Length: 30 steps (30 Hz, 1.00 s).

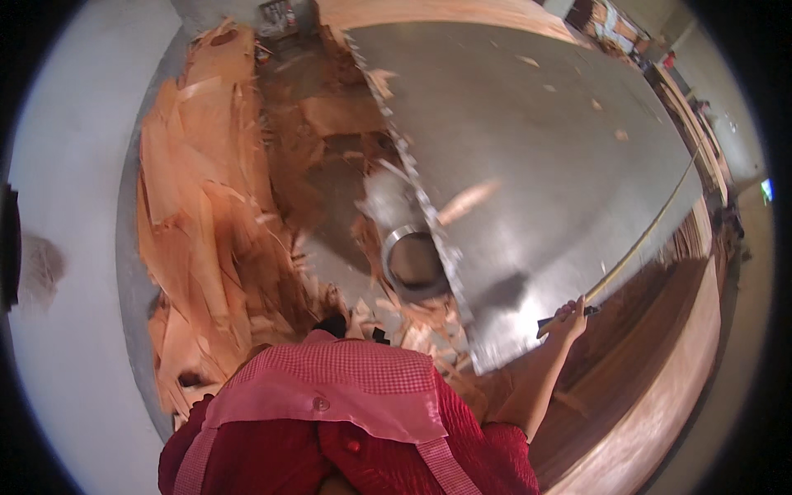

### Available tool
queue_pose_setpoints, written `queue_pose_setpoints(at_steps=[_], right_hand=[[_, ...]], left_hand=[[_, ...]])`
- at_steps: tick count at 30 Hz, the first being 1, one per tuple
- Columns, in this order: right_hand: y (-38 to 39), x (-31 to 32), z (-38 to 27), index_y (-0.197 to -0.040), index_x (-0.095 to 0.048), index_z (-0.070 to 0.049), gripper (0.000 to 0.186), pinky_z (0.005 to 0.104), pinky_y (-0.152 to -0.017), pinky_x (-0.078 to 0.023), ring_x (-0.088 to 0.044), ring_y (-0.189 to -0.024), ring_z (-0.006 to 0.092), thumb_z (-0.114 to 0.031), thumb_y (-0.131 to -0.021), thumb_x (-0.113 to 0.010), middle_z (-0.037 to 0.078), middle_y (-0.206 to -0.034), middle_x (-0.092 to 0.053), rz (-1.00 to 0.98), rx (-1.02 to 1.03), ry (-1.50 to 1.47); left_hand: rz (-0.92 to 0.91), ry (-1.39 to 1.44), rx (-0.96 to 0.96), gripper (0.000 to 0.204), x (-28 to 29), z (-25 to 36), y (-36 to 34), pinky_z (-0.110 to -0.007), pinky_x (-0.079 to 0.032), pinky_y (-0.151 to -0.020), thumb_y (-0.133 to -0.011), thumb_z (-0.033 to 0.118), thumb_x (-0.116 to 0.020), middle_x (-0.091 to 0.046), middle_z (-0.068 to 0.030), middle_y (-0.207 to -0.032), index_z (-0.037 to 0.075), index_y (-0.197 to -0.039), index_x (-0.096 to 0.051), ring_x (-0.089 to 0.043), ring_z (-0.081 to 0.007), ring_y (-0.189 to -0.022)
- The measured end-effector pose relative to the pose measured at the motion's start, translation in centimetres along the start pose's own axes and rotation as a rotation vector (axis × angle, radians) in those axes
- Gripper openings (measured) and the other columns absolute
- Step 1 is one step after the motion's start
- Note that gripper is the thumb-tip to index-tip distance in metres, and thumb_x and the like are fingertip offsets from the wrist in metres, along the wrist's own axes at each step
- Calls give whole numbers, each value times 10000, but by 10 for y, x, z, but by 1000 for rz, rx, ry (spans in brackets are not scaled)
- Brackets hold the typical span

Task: The person prepares and sorts wood veneer sheets by using a utility knife to trim edges, applying tape to secure pieces, and using a bamboo rod to measure or alignment sheets.

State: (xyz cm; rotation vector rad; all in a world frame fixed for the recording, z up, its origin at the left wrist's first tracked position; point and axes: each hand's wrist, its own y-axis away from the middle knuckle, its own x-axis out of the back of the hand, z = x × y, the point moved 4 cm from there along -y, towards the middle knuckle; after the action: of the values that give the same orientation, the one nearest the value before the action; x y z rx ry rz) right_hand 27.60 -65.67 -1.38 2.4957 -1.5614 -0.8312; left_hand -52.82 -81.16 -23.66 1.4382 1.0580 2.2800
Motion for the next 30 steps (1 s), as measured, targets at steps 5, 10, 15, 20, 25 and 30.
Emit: queue_pose_setpoints(at_steps=[5, 10, 15, 20, 25, 30], right_hand=[[-14, -170, 68, -727, -453, -90, 206, 180, -357, -331, -391, -411, 64, -207, -825, -593, -3, -556, -435, -89, 21, 32], [6, -320, 133, -745, -455, -90, 203, 174, -370, -339, -399, -433, 60, -224, -834, -578, 1, -600, -453, -40, -39, 50], [-39, -436, 205, -744, -461, -102, 213, 191, -376, -344, -420, -452, 62, -251, -824, -591, -5, -603, -457, -146, -88, 38], [-33, -594, 266, -725, -445, -99, 216, 212, -364, -313, -414, -445, 85, -236, -841, -564, 7, -583, -463, -85, -58, 4], [-48, -760, 331, -776, -434, -69, 226, 233, -359, -334, -433, -439, 118, -226, -827, -589, 44, -598, -478, -85, -153, -71], [-44, -937, 417, -789, -441, -67, 194, 231, -382, -348, -431, -438, 117, -193, -828, -582, 45, -610, -487, -79, -219, -147]], left_hand=[[200, 155, -124, 405, 140, 23, -97, -371, -457, -805, -765, 245, -569, -597, -191, -991, 66, -1127, -532, -577, -298, -933], [22, 354, 111, 415, 283, 66, -179, -376, -457, -790, -775, 245, -555, -598, -204, -981, 23, -1124, -524, -585, -299, -914], [280, 99, -313, 352, 344, 71, -328, -400, -473, -666, -789, 229, -552, -610, -162, -902, 51, -1092, -526, -590, -300, -802], [97, 63, -219, 390, 459, 98, -375, -421, -475, -655, -798, 273, -526, -599, -188, -935, 69, -1131, -507, -584, -332, -838], [33, 154, 99, 384, 566, 60, -436, -413, -476, -653, -805, 267, -525, -601, -180, -937, 63, -1130, -507, -585, -328, -829], [8, 111, 96, 378, 673, 81, -583, -405, -477, -650, -812, 260, -523, -603, -172, -938, 56, -1130, -507, -587, -323, -820]])
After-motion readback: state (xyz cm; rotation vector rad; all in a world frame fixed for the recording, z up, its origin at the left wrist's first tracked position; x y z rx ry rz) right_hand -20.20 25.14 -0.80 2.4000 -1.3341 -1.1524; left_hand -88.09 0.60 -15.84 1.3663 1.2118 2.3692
